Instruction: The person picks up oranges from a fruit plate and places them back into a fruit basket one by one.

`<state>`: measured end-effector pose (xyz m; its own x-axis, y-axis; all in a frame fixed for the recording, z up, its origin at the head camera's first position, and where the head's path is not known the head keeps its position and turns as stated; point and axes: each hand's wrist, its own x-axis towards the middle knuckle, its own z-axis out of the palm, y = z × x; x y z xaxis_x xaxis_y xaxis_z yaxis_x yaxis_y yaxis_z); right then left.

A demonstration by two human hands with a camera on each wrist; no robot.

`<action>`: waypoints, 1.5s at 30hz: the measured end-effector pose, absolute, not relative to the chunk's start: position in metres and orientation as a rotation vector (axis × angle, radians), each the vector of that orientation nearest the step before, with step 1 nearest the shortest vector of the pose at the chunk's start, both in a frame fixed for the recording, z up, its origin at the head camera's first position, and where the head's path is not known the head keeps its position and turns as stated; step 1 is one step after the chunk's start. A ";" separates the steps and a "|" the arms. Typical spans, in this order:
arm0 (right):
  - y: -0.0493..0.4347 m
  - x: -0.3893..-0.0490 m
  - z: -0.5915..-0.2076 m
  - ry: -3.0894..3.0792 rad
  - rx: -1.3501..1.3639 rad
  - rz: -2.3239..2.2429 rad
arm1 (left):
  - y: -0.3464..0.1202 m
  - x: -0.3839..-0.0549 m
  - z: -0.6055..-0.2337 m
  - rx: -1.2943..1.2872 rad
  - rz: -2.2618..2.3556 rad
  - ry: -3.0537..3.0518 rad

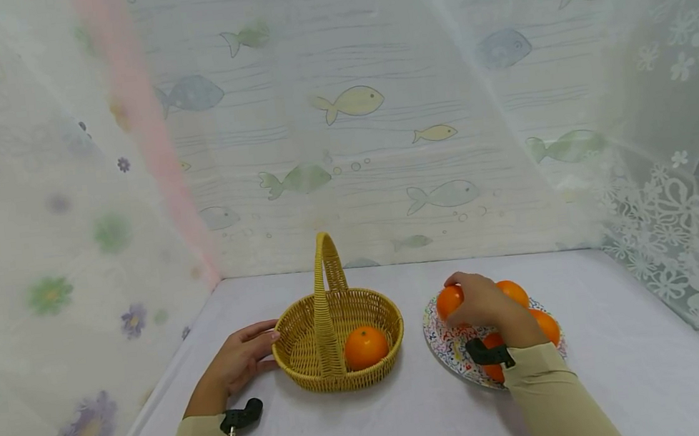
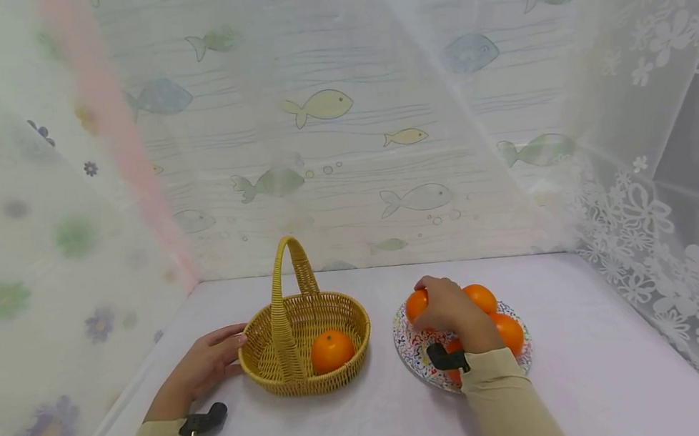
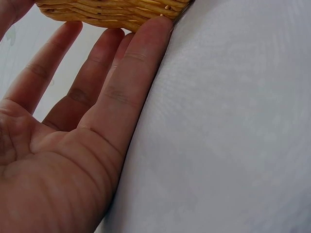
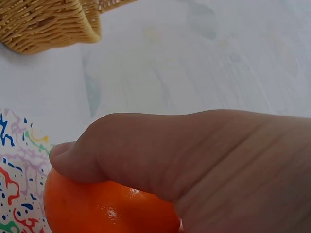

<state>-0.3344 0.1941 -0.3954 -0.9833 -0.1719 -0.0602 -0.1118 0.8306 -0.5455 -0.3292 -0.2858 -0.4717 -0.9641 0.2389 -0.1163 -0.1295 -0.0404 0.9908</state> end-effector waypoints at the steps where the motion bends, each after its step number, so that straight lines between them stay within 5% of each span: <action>1: 0.194 -0.334 -0.394 2.908 -0.230 -0.863 | -0.286 -0.329 -0.472 0.117 2.095 1.980; 45: 0.177 -0.321 -0.369 2.990 -0.381 -1.177 | -0.285 -0.328 -0.472 0.111 2.097 1.984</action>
